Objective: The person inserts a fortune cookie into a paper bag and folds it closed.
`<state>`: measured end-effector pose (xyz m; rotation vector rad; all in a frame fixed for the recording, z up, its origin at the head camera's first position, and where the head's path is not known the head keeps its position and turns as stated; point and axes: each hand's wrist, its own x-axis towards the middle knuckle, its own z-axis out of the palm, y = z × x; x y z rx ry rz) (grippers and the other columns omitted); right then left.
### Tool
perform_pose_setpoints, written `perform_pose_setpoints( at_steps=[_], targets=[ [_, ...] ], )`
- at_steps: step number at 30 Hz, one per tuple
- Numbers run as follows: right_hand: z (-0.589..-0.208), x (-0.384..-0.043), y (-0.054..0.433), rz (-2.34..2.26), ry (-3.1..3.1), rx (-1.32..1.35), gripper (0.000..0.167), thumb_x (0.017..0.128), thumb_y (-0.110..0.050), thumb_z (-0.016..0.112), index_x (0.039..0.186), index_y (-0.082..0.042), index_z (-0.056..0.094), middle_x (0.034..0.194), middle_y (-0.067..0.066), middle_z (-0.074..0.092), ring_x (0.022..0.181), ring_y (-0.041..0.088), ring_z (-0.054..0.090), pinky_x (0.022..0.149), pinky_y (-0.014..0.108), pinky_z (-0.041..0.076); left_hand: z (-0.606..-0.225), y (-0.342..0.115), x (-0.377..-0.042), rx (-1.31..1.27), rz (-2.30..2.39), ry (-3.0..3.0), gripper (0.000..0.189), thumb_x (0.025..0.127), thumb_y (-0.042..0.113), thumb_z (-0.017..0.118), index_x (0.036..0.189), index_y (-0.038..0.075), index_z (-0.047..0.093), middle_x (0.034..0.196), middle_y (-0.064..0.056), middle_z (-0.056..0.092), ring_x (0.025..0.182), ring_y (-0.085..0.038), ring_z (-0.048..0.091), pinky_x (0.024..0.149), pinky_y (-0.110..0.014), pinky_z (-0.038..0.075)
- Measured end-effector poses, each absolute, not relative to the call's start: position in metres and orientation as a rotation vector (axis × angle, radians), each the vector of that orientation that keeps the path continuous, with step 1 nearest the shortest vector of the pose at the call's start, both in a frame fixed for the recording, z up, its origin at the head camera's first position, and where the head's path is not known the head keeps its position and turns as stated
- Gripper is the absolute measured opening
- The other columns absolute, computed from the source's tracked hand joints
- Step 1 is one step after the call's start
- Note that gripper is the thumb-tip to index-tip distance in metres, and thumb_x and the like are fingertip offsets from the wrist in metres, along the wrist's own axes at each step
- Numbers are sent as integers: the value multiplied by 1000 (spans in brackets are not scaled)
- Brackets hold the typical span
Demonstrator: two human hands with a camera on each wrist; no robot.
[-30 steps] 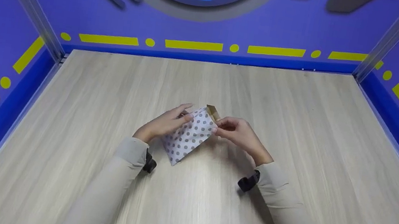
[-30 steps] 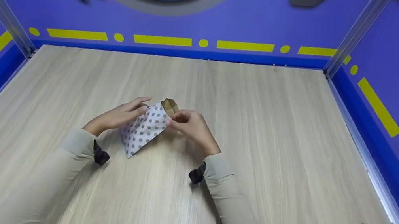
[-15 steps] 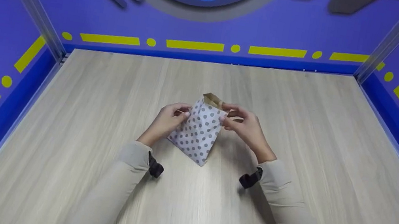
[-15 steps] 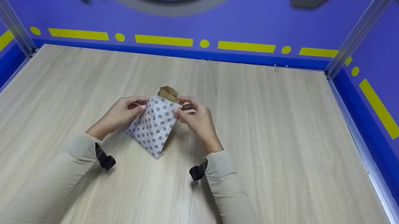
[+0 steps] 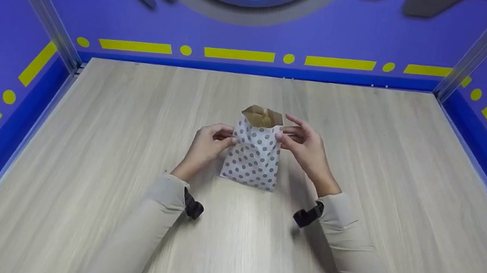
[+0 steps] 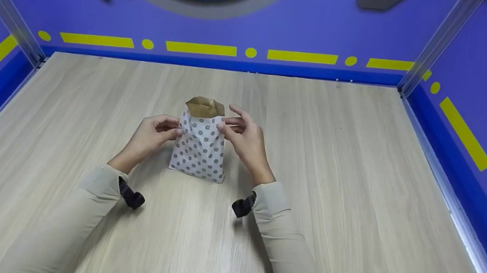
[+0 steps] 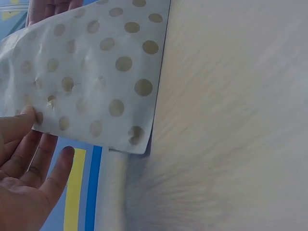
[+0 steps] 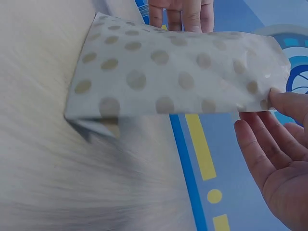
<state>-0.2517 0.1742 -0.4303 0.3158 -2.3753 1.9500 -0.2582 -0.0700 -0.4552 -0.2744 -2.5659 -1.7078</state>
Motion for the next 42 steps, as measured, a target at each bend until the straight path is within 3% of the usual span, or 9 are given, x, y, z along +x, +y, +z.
perform_pose_setpoints(
  at_steps=[12,17,24,31,36,42],
  targets=[
    [-430,-252,178,1989,-2255,227,34,85,-20,74,109,3,67,99,3,69,87,9,66,81,24,55,-451,-65,-255,-235,-1846,-2479,11,86,7,70,97,4,70,90,-6,69,81,-12,62,72,-21,52],
    [-430,-252,179,1978,-2183,236,30,86,-19,73,106,3,68,94,-2,70,84,10,66,80,24,55,-449,-64,-254,-262,-1843,-2389,9,85,8,71,93,4,73,89,-6,70,80,-12,62,70,-20,50],
    [-433,-251,180,1924,-2164,207,28,84,-22,75,102,0,70,89,-5,69,81,10,65,77,23,54,-450,-65,-255,-345,-1770,-2316,8,84,11,72,90,5,75,89,-4,70,85,-12,64,81,-26,53],
    [-411,-235,175,1971,-2140,158,25,86,-10,71,101,9,67,88,-1,70,78,9,63,77,23,53,-452,-67,-255,-376,-1702,-2355,9,85,12,71,89,5,74,89,-4,70,83,-14,65,82,-28,53],
    [-412,-236,175,1990,-2140,157,23,86,-8,71,101,8,67,86,-4,69,78,10,63,79,29,54,-451,-69,-256,-433,-1701,-2407,16,88,15,69,100,4,71,93,-7,71,88,-18,65,84,-32,53],
    [-430,-249,180,2042,-2125,180,21,86,-7,70,101,6,67,88,-5,69,79,6,62,77,22,53,-446,-69,-255,-505,-1732,-2476,36,91,20,66,124,7,60,106,-8,66,100,-20,61,93,-36,50]
  ],
)
